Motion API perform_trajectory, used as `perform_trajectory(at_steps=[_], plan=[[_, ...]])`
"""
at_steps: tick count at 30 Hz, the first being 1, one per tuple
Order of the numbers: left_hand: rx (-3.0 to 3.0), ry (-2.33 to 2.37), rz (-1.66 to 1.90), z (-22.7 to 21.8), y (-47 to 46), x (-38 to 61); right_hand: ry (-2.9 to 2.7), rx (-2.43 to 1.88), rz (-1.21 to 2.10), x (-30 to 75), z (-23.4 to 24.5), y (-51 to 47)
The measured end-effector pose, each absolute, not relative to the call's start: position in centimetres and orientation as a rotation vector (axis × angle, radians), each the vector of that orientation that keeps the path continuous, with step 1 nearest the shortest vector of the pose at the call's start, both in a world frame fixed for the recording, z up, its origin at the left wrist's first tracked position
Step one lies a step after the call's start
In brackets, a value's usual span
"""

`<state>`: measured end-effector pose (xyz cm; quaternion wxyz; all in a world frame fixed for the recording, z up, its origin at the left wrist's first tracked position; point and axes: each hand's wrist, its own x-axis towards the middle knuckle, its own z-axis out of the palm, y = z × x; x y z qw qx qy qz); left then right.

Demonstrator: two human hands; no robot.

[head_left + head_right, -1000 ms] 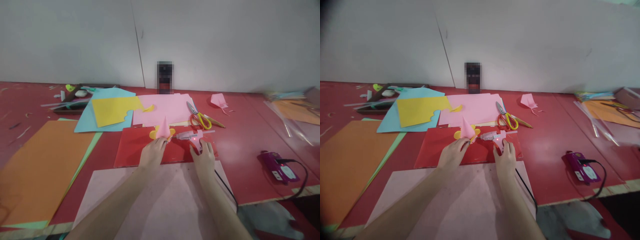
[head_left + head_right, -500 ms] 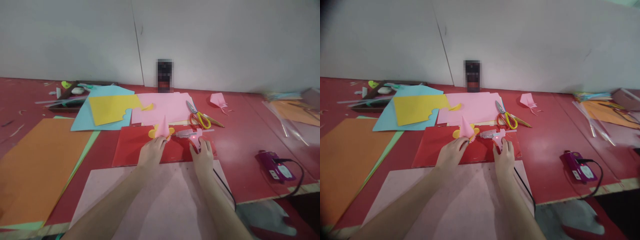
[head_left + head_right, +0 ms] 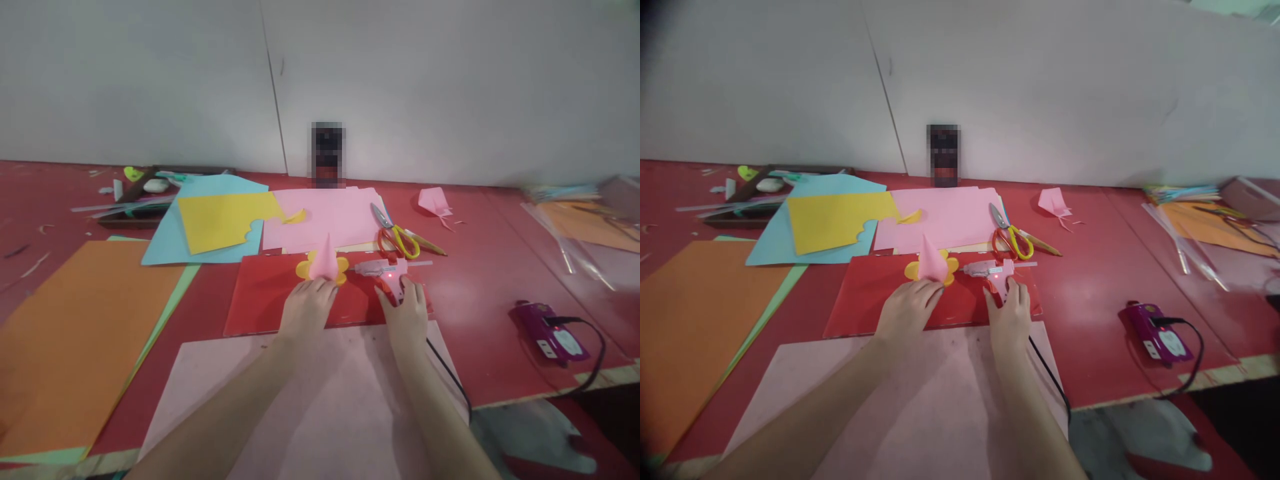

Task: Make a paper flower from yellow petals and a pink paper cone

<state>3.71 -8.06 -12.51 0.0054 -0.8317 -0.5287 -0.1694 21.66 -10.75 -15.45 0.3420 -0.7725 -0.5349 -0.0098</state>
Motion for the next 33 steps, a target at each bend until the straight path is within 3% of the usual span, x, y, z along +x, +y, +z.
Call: perform_trajectory(at_steps=[11, 33], plan=[[-2.665, -1.443, -0.509, -13.2, -8.6, 4.2, -1.121, -2.086, -0.082, 25.2, -15.4, -10.7], [-2.526, -1.686, -0.256, -12.2, -10.8, 5.8, -1.126, -2.074, -0.030, 25.3, -16.0, -10.8]])
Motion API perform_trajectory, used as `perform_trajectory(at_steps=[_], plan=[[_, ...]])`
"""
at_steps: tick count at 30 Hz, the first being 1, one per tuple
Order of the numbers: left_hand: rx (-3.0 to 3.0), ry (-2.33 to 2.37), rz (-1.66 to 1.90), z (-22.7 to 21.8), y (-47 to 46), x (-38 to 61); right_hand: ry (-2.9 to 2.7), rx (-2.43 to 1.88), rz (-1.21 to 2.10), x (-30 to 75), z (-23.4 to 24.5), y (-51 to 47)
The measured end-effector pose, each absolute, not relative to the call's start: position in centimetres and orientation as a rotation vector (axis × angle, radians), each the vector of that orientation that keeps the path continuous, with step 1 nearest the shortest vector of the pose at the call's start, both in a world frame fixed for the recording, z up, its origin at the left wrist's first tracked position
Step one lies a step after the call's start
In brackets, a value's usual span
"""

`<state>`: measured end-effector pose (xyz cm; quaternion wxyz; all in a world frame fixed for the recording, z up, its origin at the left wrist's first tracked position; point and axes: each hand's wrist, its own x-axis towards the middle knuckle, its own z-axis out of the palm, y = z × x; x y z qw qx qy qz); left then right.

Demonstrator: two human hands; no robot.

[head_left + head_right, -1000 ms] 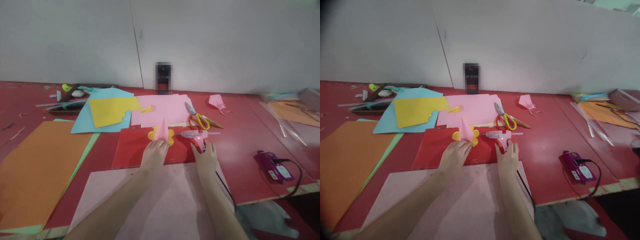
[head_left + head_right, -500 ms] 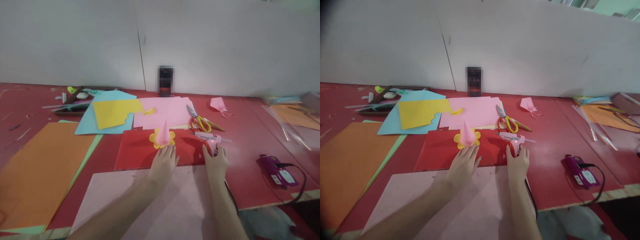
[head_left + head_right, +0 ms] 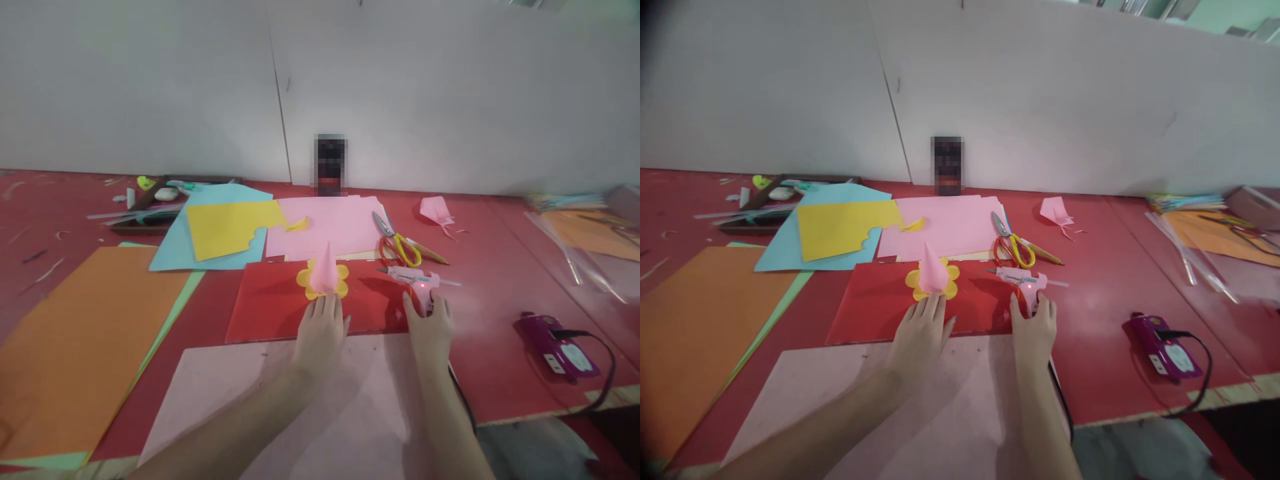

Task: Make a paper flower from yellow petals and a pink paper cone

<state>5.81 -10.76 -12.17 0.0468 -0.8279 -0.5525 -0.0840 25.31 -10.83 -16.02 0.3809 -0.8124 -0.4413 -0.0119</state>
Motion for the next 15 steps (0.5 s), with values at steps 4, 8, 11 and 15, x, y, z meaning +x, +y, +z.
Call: perform_trajectory(at_steps=[4, 8, 11, 15], plan=[[-2.565, -1.612, -0.277, -11.7, -10.5, 5.9, -1.123, -2.066, -0.025, 25.3, -16.0, -10.8], [-2.612, -1.548, -0.325, -11.5, -10.2, 7.2, -1.133, -2.056, -0.032, 25.3, -16.1, -10.8], [-2.555, -1.693, -0.282, -11.4, -9.6, 8.8, -1.138, -2.040, -0.037, 25.3, -16.1, -10.8], [-2.536, -1.771, -0.200, -11.2, -9.0, 10.3, -1.133, -2.043, 0.004, 25.3, -16.1, -10.9]])
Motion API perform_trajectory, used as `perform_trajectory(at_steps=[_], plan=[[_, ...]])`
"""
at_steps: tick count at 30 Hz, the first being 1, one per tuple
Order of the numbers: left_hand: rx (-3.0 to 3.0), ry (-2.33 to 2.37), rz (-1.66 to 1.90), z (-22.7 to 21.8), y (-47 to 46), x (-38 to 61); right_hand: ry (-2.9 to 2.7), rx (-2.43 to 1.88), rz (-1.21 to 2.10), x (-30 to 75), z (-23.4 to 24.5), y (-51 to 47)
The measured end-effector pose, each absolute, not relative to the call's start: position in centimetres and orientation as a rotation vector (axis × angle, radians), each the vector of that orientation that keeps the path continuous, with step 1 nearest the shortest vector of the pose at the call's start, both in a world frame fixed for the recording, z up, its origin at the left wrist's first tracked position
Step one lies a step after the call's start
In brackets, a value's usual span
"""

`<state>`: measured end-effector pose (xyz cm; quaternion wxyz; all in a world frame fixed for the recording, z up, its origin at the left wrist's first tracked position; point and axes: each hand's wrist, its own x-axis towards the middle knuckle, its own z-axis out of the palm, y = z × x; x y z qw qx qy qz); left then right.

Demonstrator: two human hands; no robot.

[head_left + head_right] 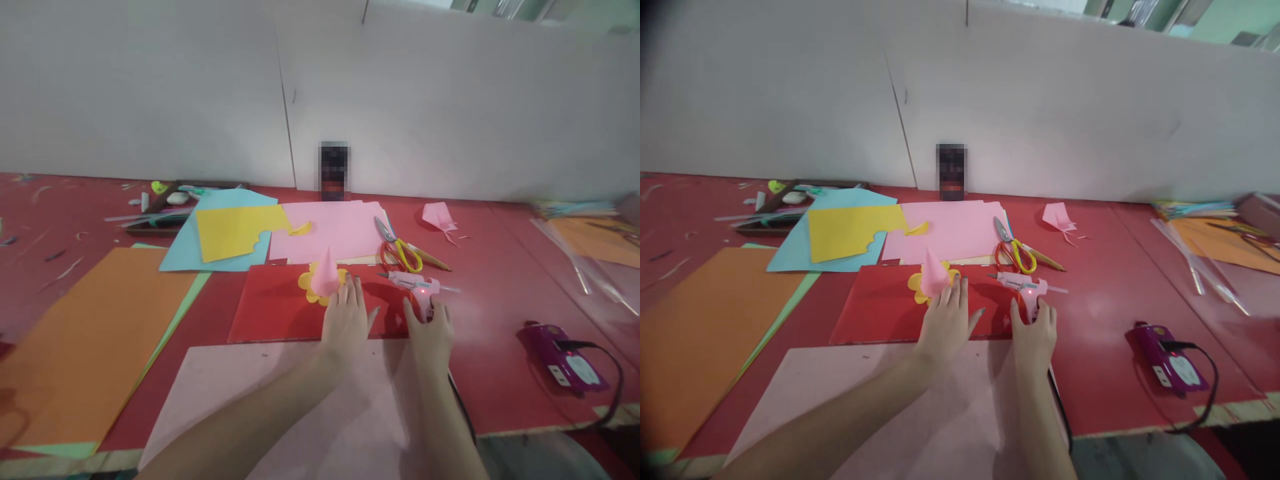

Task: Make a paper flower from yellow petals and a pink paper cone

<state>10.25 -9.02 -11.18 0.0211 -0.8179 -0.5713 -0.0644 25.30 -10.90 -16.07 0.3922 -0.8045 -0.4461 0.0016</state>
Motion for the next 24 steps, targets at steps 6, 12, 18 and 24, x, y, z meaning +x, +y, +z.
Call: perform_trajectory(at_steps=[6, 12, 18, 24], plan=[[-2.534, -1.889, -0.125, -11.2, -9.2, 10.5, -1.147, -2.016, -0.016, 25.3, -16.0, -10.9], [-2.560, -1.826, -0.154, -11.5, -9.6, 10.1, -1.134, -2.025, 0.038, 25.4, -16.0, -11.0], [-2.613, -1.683, -0.437, -10.3, -10.1, 8.6, -1.120, -2.045, 0.065, 25.1, -15.6, -10.9], [-2.240, -1.539, -1.198, -5.8, -7.4, 4.2, -1.014, -2.090, -0.047, 28.5, -15.6, -11.3]])
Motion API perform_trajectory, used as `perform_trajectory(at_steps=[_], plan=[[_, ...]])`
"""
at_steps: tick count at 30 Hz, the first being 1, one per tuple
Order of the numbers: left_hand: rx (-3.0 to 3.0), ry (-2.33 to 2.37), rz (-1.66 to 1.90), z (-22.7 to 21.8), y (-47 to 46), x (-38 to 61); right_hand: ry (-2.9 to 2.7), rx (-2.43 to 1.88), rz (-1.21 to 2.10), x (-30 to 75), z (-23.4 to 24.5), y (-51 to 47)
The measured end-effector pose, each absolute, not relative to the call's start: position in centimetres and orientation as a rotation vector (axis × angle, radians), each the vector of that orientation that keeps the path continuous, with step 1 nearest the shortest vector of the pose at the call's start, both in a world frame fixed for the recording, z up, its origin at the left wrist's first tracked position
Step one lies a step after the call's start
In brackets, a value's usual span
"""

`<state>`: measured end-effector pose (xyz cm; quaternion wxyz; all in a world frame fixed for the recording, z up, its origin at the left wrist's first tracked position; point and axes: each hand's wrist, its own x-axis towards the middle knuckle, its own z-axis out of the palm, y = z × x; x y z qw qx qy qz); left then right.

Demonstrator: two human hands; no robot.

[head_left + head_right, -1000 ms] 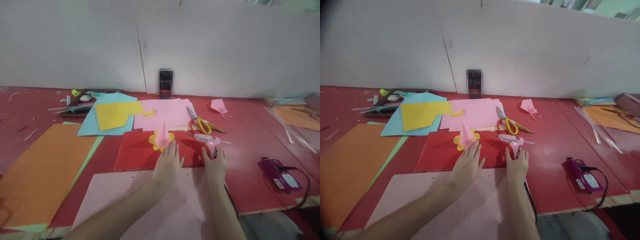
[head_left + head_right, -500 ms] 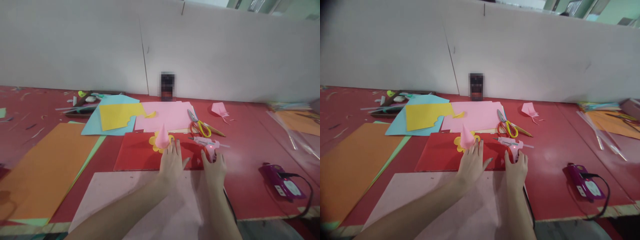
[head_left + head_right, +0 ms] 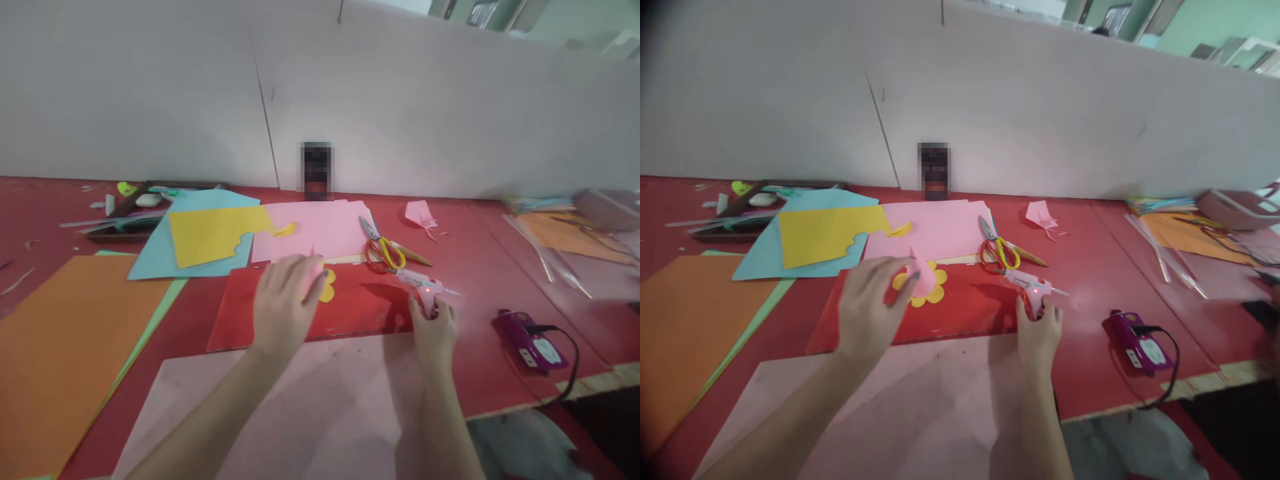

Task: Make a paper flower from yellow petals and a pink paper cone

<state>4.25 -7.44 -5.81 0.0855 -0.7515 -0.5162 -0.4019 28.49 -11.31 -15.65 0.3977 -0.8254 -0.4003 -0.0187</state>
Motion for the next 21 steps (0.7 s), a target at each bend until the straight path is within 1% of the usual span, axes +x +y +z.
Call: perform_trajectory(at_steps=[1, 4, 7, 9, 14, 18, 21], plan=[[-2.155, -1.586, -1.268, -5.2, -6.8, 3.7, -0.999, -2.126, -0.086, 29.5, -15.8, -11.4], [-2.176, -1.686, -1.293, -4.2, -4.8, 2.8, -1.076, -2.261, -0.132, 32.1, -16.3, -11.8], [-2.300, -1.765, -1.272, -4.4, -3.4, 3.3, -1.135, -2.404, -0.153, 33.1, -16.2, -12.0], [-2.348, -1.790, -1.264, -4.8, -2.9, 3.7, -1.123, -2.394, -0.198, 32.7, -15.7, -12.0], [-2.287, -1.859, -1.347, -4.5, -2.6, 3.8, -1.210, -1.971, -0.352, 29.3, -13.5, -11.6], [-2.283, -1.861, -1.427, -2.9, -2.8, 3.1, -1.416, -1.740, -0.174, 25.0, -11.7, -11.3], [-2.476, -1.822, -1.347, -2.8, -2.8, 2.6, -1.584, -1.589, -0.079, 21.4, -11.2, -11.3]])
